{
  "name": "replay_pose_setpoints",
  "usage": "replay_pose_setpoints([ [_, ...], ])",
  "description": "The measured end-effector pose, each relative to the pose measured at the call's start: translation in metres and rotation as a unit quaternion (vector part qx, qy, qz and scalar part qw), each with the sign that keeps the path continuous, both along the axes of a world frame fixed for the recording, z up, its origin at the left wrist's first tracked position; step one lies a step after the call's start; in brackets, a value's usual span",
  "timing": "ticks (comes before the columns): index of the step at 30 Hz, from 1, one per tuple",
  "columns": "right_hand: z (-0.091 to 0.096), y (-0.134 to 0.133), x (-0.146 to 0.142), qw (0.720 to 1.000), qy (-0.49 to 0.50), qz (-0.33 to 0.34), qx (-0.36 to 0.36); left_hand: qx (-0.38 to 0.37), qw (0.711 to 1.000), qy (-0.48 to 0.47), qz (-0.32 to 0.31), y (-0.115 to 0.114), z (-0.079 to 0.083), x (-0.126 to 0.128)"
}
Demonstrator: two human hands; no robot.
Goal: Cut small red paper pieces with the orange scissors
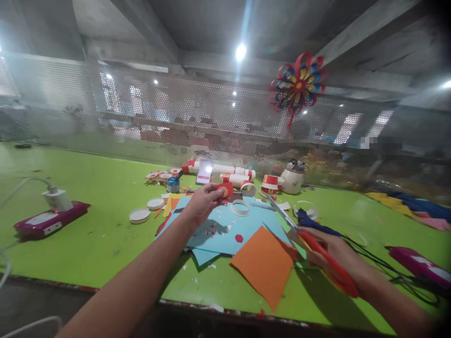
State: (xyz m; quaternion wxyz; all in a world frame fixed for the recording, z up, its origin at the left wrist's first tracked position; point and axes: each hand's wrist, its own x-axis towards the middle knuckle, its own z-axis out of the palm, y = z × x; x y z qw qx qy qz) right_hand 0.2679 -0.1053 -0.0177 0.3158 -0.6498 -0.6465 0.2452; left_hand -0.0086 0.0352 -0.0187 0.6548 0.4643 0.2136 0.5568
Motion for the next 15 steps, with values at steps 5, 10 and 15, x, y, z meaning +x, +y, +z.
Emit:
replay_pose_setpoints([
  [5, 0.016, -0.015, -0.044, 0.988, 0.118, 0.098, 0.022, -0.02, 0.999, -0.028, 0.005, -0.004, 0.011, -0.002],
  [10, 0.02, -0.003, -0.1, 0.972, 0.187, 0.137, 0.026, -0.034, 0.995, -0.087, 0.032, -0.006, 0.023, -0.01],
  [15, 0.02, 0.011, -0.124, 0.985, 0.108, 0.135, 0.014, -0.034, 0.99, -0.122, 0.061, -0.004, 0.025, -0.013],
])
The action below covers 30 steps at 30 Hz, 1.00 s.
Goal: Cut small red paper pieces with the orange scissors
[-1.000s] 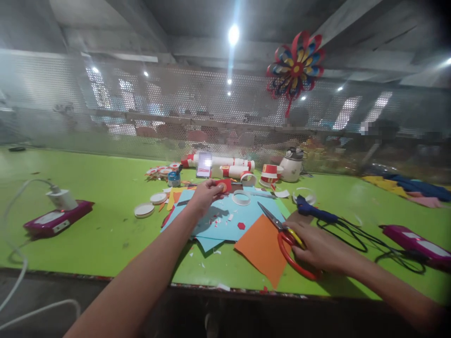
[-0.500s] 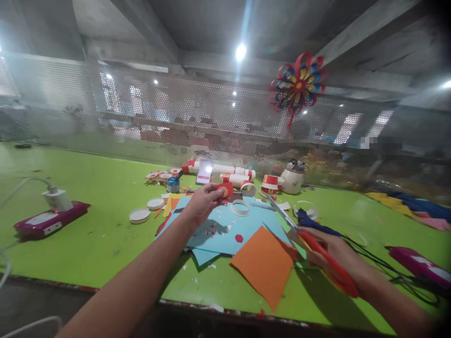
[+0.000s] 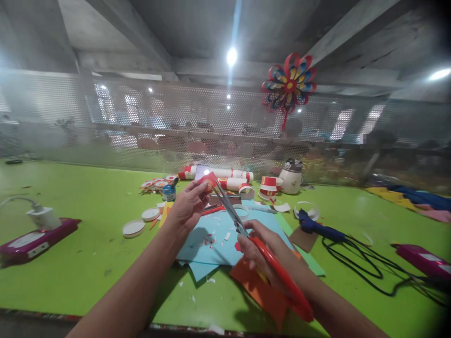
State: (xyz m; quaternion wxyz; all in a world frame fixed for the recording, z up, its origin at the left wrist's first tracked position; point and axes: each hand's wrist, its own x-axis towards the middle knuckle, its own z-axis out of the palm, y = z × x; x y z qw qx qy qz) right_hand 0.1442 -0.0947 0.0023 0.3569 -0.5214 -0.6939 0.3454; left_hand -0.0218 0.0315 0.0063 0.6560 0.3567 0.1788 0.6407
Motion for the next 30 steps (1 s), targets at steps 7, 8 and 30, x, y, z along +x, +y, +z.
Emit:
replay_pose_setpoints([
  [7, 0.004, -0.004, 0.001, 0.996, -0.073, -0.024, 0.056, 0.016, 0.998, -0.039, 0.045, 0.005, 0.002, -0.006],
  [8, 0.005, -0.004, 0.002, 0.995, -0.083, -0.024, 0.057, 0.017, 0.998, -0.042, 0.046, 0.005, 0.003, -0.006],
  [30, -0.012, 0.008, -0.006, 0.993, -0.061, -0.031, 0.093, 0.043, 0.999, 0.013, -0.028, -0.019, 0.004, 0.009],
])
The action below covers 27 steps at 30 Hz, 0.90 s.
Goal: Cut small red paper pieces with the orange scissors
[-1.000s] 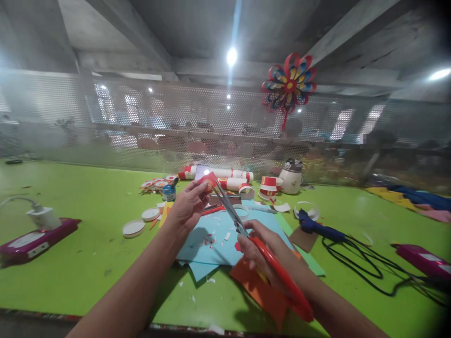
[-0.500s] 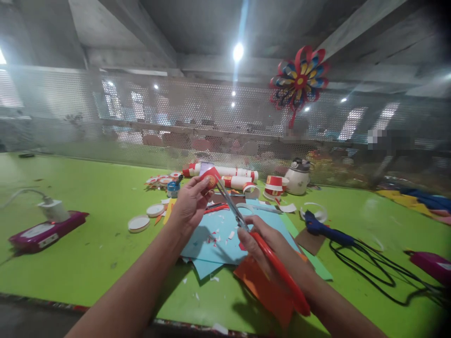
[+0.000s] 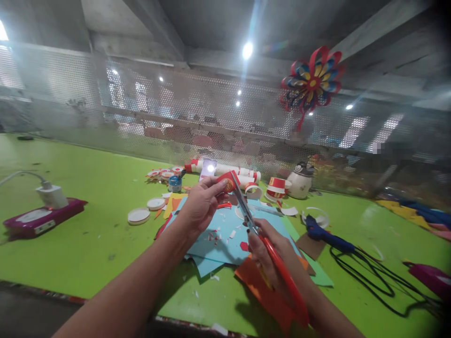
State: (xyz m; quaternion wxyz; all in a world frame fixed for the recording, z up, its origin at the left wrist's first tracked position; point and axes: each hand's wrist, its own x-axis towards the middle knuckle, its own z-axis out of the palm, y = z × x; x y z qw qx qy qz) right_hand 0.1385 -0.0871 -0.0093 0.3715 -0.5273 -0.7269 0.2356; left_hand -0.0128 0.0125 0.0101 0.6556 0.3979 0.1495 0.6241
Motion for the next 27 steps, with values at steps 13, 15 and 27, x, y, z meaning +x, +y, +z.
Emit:
replay_pose_setpoints([
  [13, -0.0017, -0.0015, 0.0, 1.0, -0.018, -0.007, 0.009, 0.008, 1.0, 0.005, -0.019, -0.0016, -0.0015, 0.0017],
  [15, -0.0025, -0.0014, 0.0005, 1.0, -0.015, -0.004, 0.006, 0.009, 1.0, 0.005, -0.019, -0.0018, -0.0016, 0.0021],
  [27, 0.003, -0.0055, -0.0011, 1.0, -0.022, -0.012, 0.016, 0.005, 1.0, 0.008, -0.029, 0.0013, -0.0041, 0.0016],
])
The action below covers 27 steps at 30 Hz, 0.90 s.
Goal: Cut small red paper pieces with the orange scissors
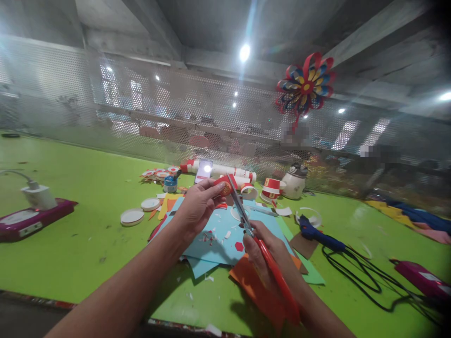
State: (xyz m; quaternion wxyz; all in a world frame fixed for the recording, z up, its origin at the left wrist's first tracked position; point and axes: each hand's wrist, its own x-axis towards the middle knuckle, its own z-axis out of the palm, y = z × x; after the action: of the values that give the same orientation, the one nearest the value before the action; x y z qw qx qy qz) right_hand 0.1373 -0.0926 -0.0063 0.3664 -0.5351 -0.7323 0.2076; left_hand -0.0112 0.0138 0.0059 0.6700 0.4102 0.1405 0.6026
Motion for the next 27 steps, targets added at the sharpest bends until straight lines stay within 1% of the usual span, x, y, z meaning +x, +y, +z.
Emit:
replay_pose_setpoints([
  [8, -0.0021, 0.0036, 0.0011, 1.0, 0.001, 0.001, 0.006, -0.009, 1.0, -0.004, 0.003, 0.0, -0.0003, 0.0004],
  [14, -0.0062, 0.0047, 0.0035, 1.0, 0.001, 0.018, 0.011, -0.01, 1.0, -0.003, 0.003, -0.0009, -0.0004, 0.0004],
  [18, -0.0084, 0.0053, 0.0043, 1.0, 0.008, 0.011, 0.002, -0.012, 1.0, 0.0, 0.0, -0.0004, -0.0009, 0.001],
  [24, -0.0084, 0.0056, 0.0045, 1.0, 0.002, 0.009, 0.018, -0.018, 1.0, 0.004, -0.002, -0.0021, -0.0001, 0.0028],
  [27, -0.0082, 0.0055, 0.0049, 1.0, 0.001, 0.009, 0.013, -0.016, 1.0, 0.007, 0.003, -0.0028, 0.0003, 0.0034],
])
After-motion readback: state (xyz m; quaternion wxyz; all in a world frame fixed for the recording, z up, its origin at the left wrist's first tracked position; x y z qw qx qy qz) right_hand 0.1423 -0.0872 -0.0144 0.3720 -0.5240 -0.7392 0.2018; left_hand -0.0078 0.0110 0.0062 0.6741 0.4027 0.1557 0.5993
